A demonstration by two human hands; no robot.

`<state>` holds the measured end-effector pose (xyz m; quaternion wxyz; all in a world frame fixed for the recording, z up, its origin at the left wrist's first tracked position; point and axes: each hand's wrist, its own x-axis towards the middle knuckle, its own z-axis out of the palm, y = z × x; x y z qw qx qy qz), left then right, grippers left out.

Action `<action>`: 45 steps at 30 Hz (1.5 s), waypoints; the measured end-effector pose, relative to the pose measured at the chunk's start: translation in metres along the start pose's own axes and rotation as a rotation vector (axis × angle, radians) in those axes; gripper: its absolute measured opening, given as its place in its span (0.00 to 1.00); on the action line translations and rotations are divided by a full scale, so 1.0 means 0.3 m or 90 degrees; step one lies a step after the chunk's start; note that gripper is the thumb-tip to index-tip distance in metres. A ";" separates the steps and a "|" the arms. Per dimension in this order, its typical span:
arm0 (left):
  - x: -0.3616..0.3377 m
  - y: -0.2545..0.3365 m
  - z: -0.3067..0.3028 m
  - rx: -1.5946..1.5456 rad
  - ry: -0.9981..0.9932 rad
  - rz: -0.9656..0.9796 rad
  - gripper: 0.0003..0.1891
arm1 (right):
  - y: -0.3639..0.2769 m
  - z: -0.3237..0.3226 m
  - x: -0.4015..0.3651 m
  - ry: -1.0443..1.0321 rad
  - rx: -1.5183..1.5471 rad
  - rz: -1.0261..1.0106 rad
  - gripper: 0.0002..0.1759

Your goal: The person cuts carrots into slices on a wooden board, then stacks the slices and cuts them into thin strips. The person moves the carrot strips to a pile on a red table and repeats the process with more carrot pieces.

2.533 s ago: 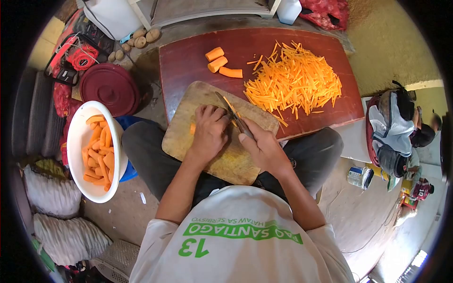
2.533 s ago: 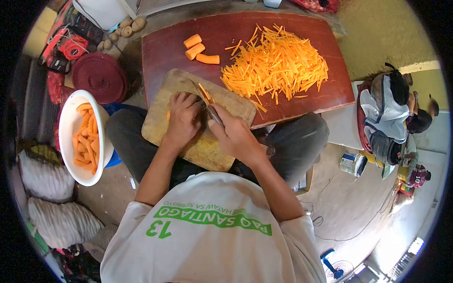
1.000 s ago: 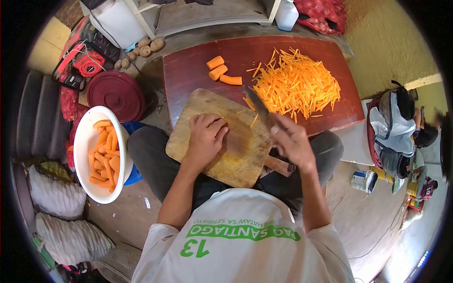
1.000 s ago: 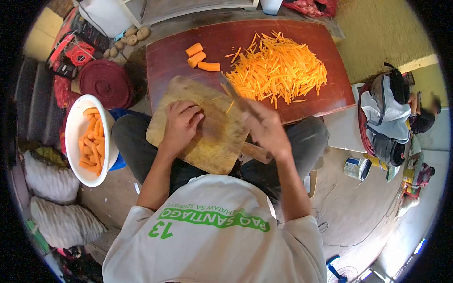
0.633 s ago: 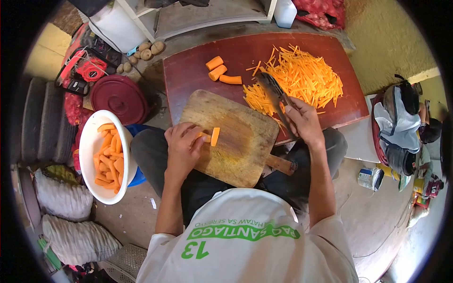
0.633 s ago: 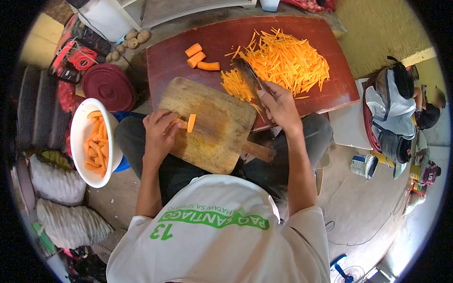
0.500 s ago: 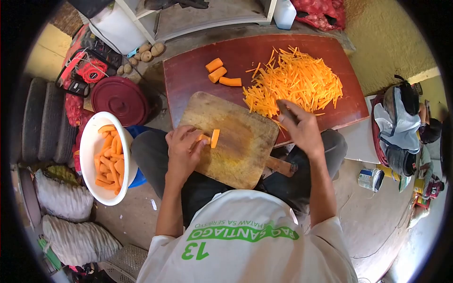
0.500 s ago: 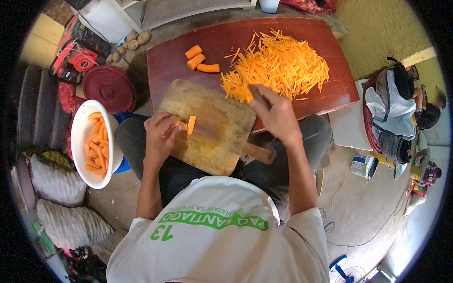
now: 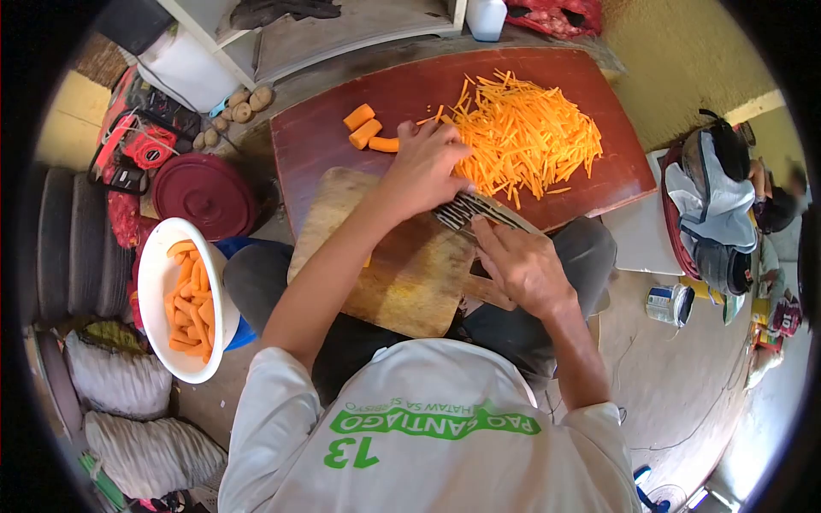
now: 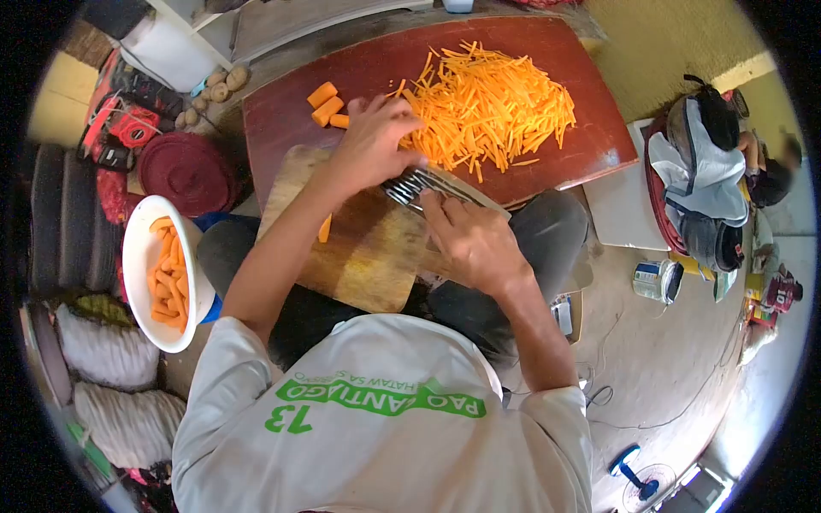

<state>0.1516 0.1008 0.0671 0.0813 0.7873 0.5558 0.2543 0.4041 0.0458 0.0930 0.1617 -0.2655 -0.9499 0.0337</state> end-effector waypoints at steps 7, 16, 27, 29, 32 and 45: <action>0.089 -0.092 0.060 0.037 0.136 0.066 0.14 | 0.034 -0.011 -0.031 0.019 0.013 0.058 0.25; -0.451 -0.165 -0.211 -0.139 -0.052 -0.154 0.19 | -0.100 0.060 -0.078 0.111 0.694 0.348 0.30; -0.610 -0.122 -0.182 -0.044 -0.045 -0.082 0.19 | -0.230 0.113 -0.027 -0.082 0.932 0.472 0.30; -0.606 -0.132 -0.154 -0.019 -0.027 -0.051 0.16 | -0.221 0.110 -0.031 -0.095 0.930 0.459 0.28; -0.579 -0.097 -0.117 0.001 -0.019 -0.048 0.12 | -0.211 0.106 -0.029 -0.104 0.941 0.462 0.27; -0.590 -0.046 -0.154 -0.055 0.005 -0.173 0.13 | -0.185 0.110 0.006 -0.067 0.788 0.417 0.27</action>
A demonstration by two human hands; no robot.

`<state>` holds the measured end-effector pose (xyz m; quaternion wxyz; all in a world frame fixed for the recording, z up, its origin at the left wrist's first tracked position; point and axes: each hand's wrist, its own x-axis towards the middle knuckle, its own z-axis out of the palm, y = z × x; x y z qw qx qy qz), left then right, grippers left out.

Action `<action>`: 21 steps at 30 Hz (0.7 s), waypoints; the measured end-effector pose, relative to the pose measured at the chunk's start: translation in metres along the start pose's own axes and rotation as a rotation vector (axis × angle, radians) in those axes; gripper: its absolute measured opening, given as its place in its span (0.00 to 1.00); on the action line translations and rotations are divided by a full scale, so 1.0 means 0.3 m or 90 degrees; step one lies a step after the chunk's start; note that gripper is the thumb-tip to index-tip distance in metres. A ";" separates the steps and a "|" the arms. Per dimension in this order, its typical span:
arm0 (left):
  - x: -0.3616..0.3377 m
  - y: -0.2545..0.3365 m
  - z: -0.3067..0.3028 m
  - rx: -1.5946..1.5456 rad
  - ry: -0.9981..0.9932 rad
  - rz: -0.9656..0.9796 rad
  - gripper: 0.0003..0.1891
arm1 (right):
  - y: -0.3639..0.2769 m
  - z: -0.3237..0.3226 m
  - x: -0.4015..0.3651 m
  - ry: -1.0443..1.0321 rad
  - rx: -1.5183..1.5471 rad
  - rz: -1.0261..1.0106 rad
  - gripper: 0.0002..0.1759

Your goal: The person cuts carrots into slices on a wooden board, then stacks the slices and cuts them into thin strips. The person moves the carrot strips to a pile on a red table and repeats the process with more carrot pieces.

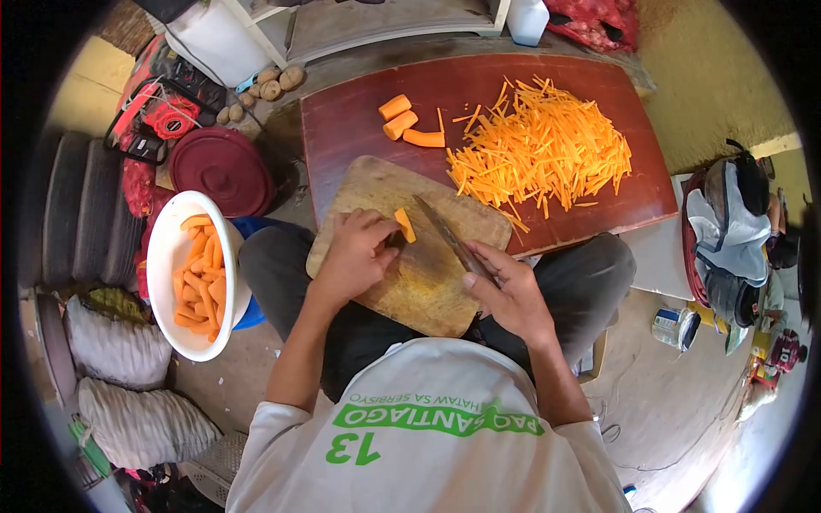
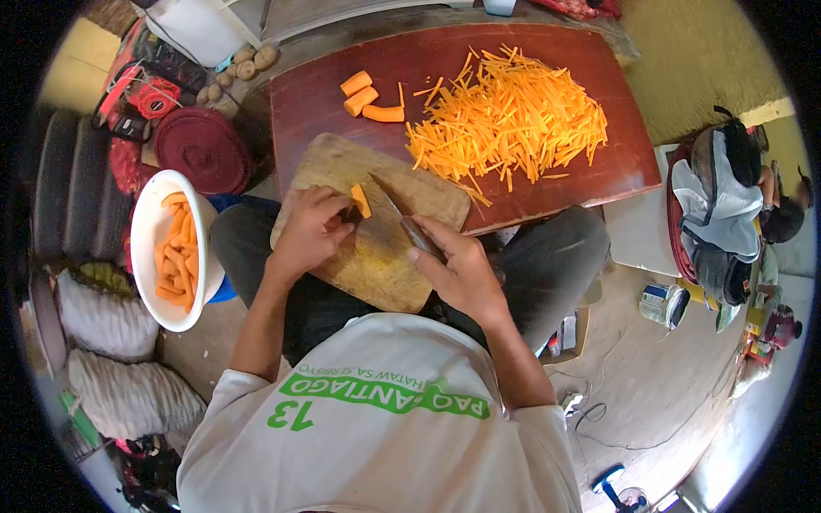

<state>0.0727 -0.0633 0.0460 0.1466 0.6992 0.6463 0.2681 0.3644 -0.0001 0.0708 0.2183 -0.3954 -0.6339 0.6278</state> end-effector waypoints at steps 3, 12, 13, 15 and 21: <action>0.006 -0.009 0.062 -0.030 0.045 0.041 0.12 | -0.003 -0.001 0.004 -0.013 0.015 0.017 0.27; 0.065 -0.012 0.164 -0.055 0.100 0.063 0.09 | -0.037 -0.014 0.000 -0.018 -0.053 -0.031 0.27; 0.062 -0.009 0.167 -0.069 0.117 0.070 0.10 | -0.044 -0.011 -0.004 -0.017 -0.071 -0.034 0.27; 0.060 0.008 0.166 -0.044 0.132 0.083 0.13 | -0.038 -0.003 -0.004 -0.022 -0.096 -0.079 0.27; 0.064 0.031 0.109 0.027 0.050 0.079 0.21 | -0.036 0.017 -0.010 -0.031 -0.204 -0.136 0.29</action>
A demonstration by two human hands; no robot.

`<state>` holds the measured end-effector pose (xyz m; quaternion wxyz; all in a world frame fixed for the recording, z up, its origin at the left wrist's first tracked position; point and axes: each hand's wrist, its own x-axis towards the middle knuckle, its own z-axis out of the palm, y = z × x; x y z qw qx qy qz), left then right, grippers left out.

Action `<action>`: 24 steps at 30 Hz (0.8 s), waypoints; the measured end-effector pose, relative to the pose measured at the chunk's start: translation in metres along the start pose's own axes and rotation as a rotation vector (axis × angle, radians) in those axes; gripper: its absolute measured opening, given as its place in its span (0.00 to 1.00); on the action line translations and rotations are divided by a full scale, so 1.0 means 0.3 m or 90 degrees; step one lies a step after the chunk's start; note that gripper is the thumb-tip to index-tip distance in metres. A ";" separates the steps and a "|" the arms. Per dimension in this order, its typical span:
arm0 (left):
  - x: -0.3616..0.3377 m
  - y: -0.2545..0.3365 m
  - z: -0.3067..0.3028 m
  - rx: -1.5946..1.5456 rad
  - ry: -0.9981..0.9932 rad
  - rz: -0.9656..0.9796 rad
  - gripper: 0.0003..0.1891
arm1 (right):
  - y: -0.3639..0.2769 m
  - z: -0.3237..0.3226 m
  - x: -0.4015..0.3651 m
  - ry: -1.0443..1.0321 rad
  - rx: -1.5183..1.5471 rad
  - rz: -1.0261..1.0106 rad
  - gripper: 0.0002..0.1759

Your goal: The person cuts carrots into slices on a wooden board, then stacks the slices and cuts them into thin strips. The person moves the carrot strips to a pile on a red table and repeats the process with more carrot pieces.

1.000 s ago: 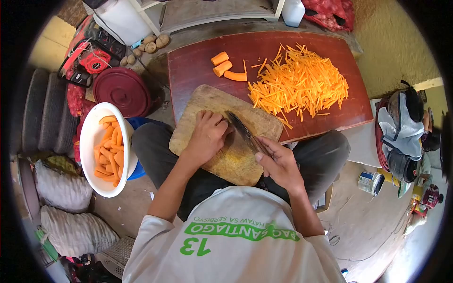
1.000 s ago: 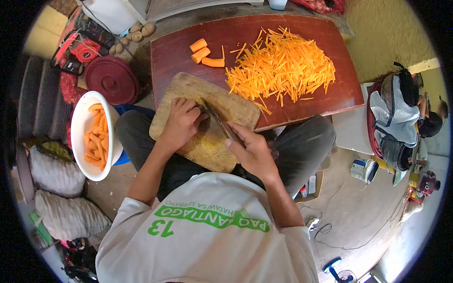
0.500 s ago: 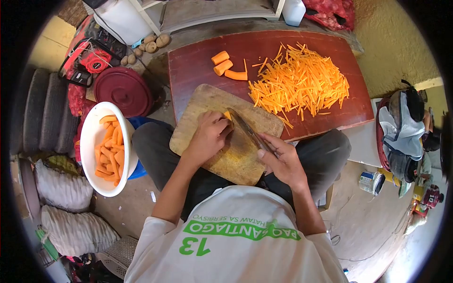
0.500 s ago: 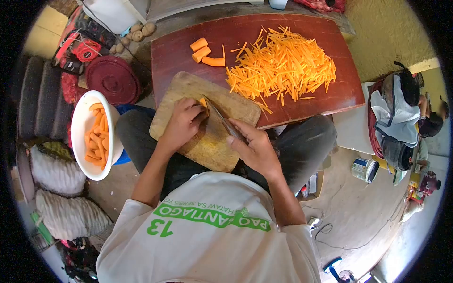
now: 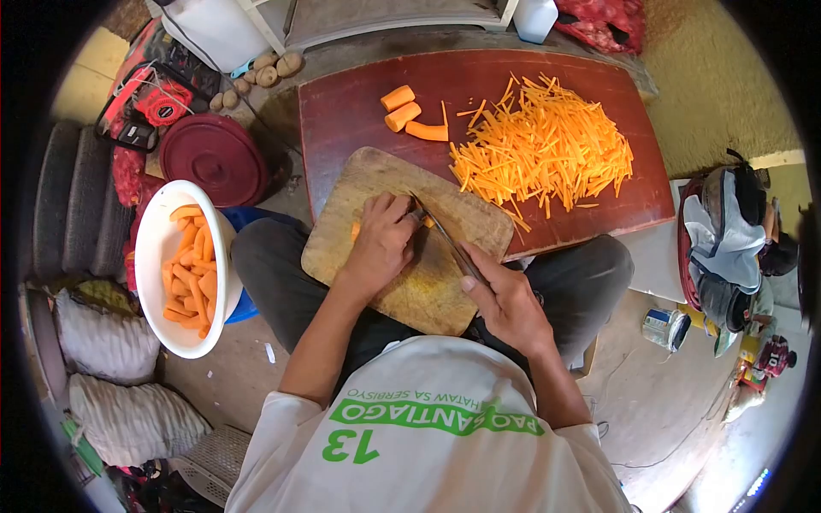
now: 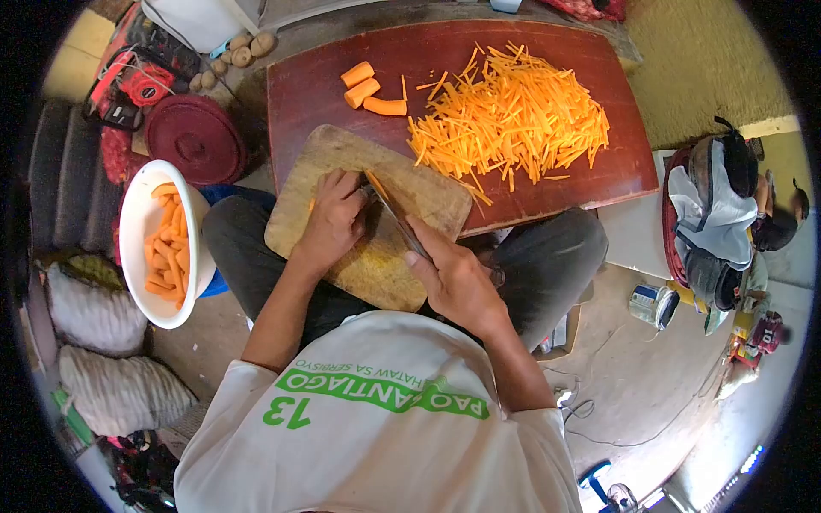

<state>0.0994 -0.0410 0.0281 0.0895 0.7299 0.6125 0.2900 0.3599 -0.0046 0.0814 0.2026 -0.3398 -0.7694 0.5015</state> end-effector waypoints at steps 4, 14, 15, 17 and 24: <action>-0.001 -0.009 0.015 -0.007 0.026 0.008 0.23 | -0.025 -0.018 -0.018 -0.034 -0.042 0.040 0.29; -0.014 -0.034 0.038 -0.026 0.043 -0.009 0.26 | -0.052 -0.012 0.194 -0.063 -0.008 0.069 0.23; -0.009 -0.029 0.036 -0.029 0.049 -0.010 0.26 | -0.076 -0.024 0.175 -0.062 -0.002 0.079 0.23; -0.014 -0.018 0.034 -0.039 0.059 -0.019 0.26 | -0.077 -0.023 0.133 -0.044 -0.001 0.054 0.22; -0.015 -0.013 0.034 -0.049 0.065 -0.036 0.23 | -0.054 -0.007 0.148 -0.055 -0.038 0.075 0.23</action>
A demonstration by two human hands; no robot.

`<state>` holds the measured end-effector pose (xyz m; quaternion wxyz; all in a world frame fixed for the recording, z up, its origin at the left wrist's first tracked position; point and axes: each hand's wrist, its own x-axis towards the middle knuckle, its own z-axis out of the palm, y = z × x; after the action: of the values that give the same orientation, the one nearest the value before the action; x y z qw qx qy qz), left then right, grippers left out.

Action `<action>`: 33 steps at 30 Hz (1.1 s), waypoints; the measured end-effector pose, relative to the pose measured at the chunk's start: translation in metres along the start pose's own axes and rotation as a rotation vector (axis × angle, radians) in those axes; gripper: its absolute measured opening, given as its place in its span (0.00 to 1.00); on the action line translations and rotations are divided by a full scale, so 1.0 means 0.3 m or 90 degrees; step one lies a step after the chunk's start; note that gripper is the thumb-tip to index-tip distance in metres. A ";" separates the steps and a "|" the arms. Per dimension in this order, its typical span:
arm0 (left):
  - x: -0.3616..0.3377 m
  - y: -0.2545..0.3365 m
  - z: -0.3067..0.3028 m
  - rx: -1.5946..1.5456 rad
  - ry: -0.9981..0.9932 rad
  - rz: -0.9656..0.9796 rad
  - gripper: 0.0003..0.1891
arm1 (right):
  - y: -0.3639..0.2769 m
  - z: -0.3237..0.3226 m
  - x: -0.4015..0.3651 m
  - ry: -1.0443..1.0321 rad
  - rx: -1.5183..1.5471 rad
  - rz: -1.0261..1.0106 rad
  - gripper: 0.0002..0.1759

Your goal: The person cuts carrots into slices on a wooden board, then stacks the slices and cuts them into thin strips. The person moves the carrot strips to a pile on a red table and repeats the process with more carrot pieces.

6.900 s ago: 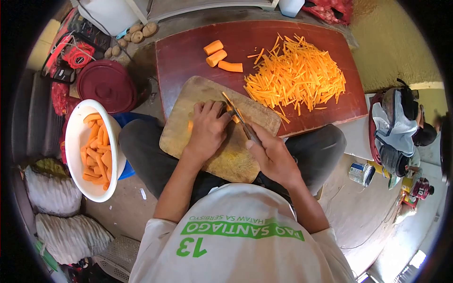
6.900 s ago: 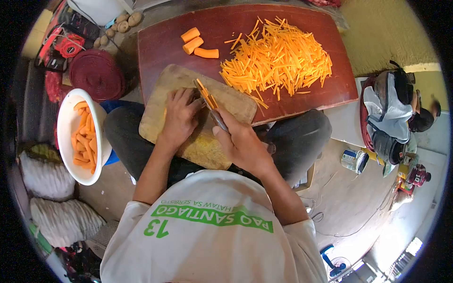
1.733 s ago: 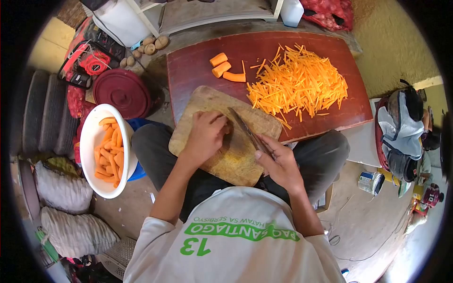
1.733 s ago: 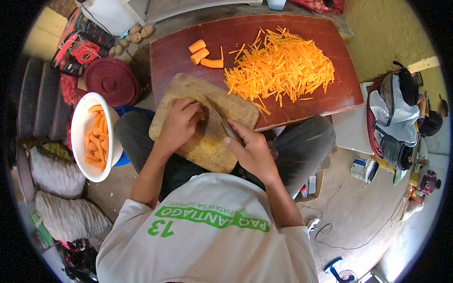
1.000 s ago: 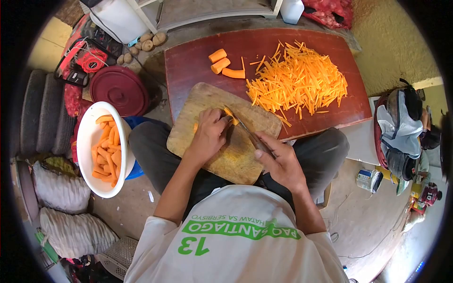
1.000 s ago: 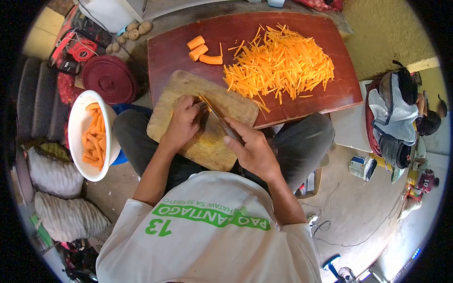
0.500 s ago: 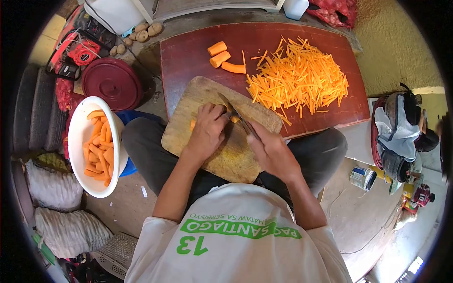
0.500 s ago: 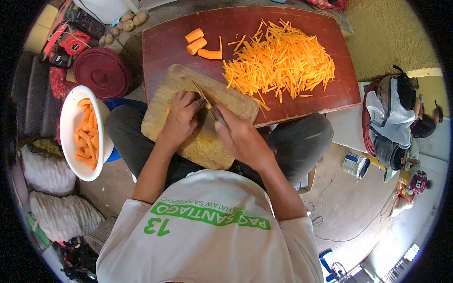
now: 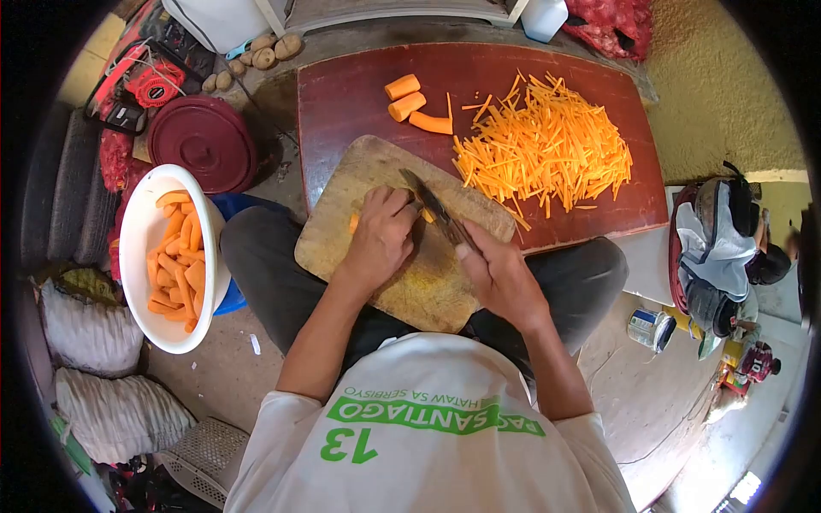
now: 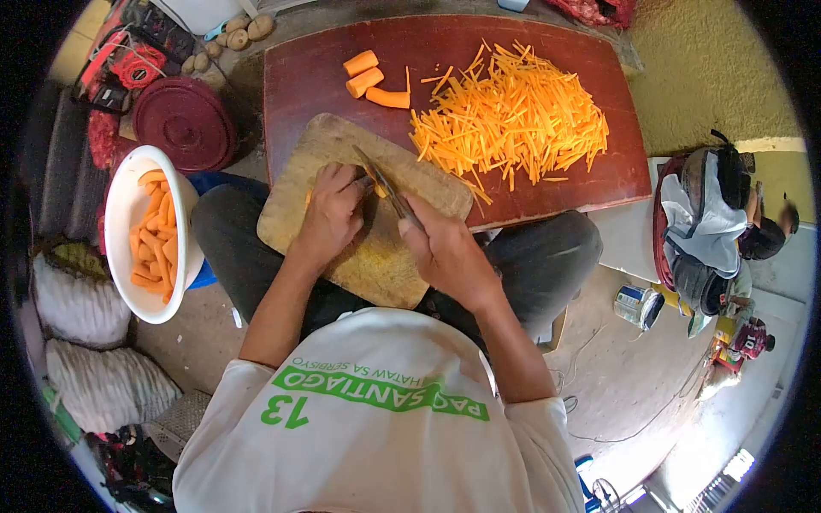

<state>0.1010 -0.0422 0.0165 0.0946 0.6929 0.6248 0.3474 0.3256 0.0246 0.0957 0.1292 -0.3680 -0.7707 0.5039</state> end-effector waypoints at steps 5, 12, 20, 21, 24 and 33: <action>-0.005 -0.003 0.014 0.020 0.025 0.006 0.20 | 0.002 0.010 -0.001 0.021 0.007 -0.028 0.23; 0.001 0.002 -0.003 0.019 0.020 0.006 0.20 | 0.013 0.047 -0.016 0.029 -0.028 -0.055 0.22; -0.012 -0.007 0.013 0.029 0.042 0.006 0.18 | -0.004 0.030 -0.029 0.031 0.017 -0.042 0.22; -0.012 -0.004 0.010 0.030 0.039 0.005 0.17 | 0.009 0.039 -0.034 0.030 0.014 -0.040 0.22; -0.005 0.005 -0.001 0.043 0.010 -0.022 0.15 | 0.009 0.066 -0.014 0.033 -0.037 -0.057 0.23; -0.036 -0.027 -0.028 -0.047 0.090 -0.054 0.11 | 0.022 0.064 -0.044 0.107 0.043 -0.057 0.23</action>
<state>0.0897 -0.0530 0.0144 0.0901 0.6354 0.6456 0.4139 0.3268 0.0036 0.0836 0.2282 -0.3697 -0.7555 0.4904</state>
